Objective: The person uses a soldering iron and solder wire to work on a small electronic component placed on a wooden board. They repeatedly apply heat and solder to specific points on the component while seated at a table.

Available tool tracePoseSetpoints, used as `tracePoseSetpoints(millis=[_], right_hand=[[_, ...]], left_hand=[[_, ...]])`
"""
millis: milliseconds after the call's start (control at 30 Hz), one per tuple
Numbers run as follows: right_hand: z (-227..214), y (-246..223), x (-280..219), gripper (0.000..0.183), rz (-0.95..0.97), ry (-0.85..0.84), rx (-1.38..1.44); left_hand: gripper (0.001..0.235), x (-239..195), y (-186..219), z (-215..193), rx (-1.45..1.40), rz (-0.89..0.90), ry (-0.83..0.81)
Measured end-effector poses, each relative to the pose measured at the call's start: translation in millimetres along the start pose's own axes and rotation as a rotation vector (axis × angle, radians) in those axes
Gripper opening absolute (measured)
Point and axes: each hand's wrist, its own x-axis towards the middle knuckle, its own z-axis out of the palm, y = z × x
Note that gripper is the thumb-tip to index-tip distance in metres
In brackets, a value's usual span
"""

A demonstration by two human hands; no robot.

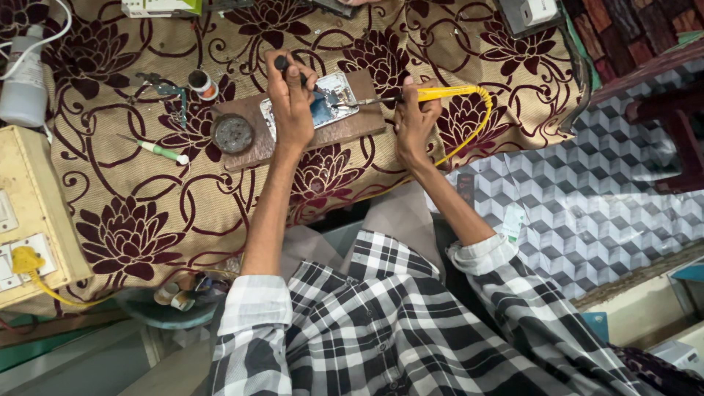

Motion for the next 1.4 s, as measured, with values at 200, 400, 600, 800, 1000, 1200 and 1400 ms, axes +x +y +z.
tracePoseSetpoints(millis=[200,400,600,800,1000,1200,1400], right_hand=[[1,-2,-2,0.031,-0.037,0.000,0.090],[5,-8,-2,0.032,0.024,0.038,0.118],[4,-8,-4,0.029,0.023,-0.053,0.132],[-2,6,3,0.023,0.064,0.027,0.279],[-5,15,4,0.031,0.007,0.012,0.180],[0,5,-1,0.030,-0.024,-0.018,0.032],[-4,6,-7,0.024,-0.076,-0.027,-0.015]], left_hand=[[0.051,1,1,-1,0.008,-0.006,0.002],[0.048,1,11,-1,0.010,0.021,-0.039],[0.042,-1,28,0,0.001,0.089,-0.101],[0.040,-5,38,-2,-0.029,0.050,-0.108],[0.041,-9,39,-7,-0.079,-0.068,-0.030],[0.044,-10,40,-10,0.033,-0.113,-0.023],[0.042,-6,37,-23,-0.076,-0.051,0.025]])
